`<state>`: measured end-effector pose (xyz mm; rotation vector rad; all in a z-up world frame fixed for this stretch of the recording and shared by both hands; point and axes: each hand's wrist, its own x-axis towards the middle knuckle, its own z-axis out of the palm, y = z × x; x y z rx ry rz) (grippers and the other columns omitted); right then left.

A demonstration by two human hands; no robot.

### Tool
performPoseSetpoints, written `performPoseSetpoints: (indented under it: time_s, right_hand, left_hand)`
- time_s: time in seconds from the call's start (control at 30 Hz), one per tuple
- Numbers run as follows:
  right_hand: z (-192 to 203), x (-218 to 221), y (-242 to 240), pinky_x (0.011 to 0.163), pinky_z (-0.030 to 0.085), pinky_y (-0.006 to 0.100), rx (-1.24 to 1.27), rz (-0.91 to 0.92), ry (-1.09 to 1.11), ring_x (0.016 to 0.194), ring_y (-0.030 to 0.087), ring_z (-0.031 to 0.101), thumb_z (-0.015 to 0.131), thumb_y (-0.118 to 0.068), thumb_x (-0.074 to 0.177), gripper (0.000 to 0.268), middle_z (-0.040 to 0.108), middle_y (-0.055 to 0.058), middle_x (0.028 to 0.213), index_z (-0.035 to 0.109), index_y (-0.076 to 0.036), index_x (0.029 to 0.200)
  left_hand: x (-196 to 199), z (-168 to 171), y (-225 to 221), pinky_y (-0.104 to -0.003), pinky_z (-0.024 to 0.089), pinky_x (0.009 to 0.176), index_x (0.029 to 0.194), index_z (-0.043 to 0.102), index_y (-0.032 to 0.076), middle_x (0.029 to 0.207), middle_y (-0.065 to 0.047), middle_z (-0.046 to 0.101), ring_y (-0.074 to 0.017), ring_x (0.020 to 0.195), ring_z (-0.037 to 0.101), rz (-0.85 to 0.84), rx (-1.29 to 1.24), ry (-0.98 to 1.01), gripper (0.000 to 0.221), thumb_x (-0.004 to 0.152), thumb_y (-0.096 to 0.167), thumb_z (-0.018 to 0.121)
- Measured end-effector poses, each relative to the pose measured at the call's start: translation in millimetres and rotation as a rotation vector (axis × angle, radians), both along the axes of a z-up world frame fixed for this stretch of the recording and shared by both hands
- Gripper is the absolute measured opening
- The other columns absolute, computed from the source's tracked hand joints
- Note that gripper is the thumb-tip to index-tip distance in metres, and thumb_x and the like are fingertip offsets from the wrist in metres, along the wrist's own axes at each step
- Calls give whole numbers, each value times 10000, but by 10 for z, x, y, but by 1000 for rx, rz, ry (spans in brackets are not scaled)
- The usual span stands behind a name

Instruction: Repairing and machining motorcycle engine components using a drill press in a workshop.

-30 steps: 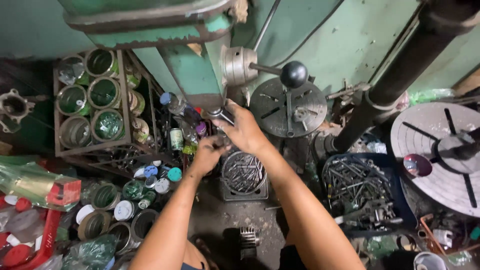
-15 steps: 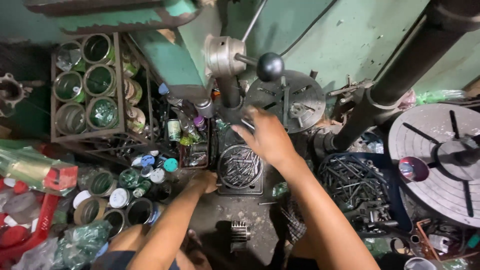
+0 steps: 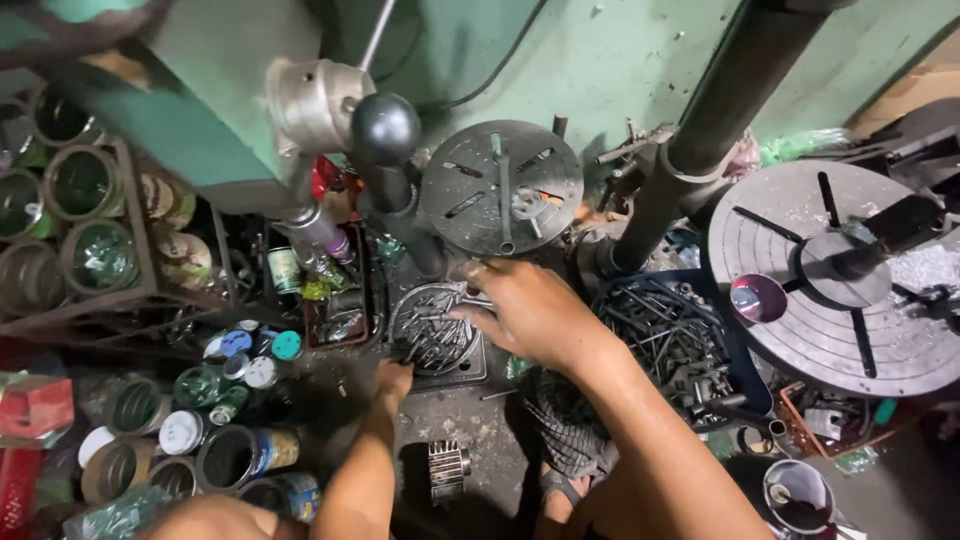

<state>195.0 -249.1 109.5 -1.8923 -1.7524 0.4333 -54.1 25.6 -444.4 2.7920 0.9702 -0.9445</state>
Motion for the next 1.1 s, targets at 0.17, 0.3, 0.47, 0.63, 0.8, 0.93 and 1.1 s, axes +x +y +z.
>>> performPoseSetpoints:
  time_s: [0.17,0.3,0.47,0.63,0.8,0.93,1.1]
  right_hand:
    - [-154,38,68,712,593,580,-46,43,4,913,471,722,644,-357,952,420,743,237,992,641,-24,1207]
    - [-297,75,120,732,587,587,-122,55,-16,935,457,722,652,-364,931,423,747,212,1006,636,-47,1211]
    - [-293,53,160,737,571,624,-199,19,-6,918,481,721,648,-370,934,459,745,229,1021,626,-61,1272]
    - [-280,47,174,763,585,601,-253,15,-10,930,460,734,641,-386,935,474,756,212,1043,624,-71,1289]
    - [-200,44,204,767,599,572,-326,17,12,866,452,752,608,-347,969,462,766,246,930,627,-38,1313]
    - [-277,65,243,732,596,576,-341,31,-19,858,452,754,622,-328,960,454,767,252,903,638,-23,1296]
    - [-363,49,268,713,595,577,-322,58,-58,838,456,755,642,-341,935,438,765,251,864,667,-23,1234]
  left_hand:
    - [79,55,-39,-381,367,1191,1446,584,340,1352,23,703,-137,1374,569,-13,66,52,461,1055,341,342]
    - [-37,440,-389,-384,374,1207,1381,679,100,1341,-104,714,-258,1342,607,442,-62,-232,472,1071,312,392]
    - [-209,-253,-287,-434,325,1174,1440,562,123,1044,-183,799,-291,1170,732,408,67,-208,499,1057,383,376]
    - [79,144,-654,-441,429,1096,1095,724,-171,1101,-366,713,-407,1226,630,1331,-169,-1019,473,873,236,634]
    - [-98,-30,-673,-389,507,420,773,710,-34,626,-195,644,-291,513,638,1408,-398,-1559,240,881,165,790]
    - [-108,109,-746,-413,475,439,806,717,-77,702,-205,644,-260,606,581,1442,-395,-1586,188,834,88,801]
    - [-115,41,-683,-388,490,311,869,704,-70,659,-265,642,-325,448,627,1520,-438,-1500,199,869,110,788]
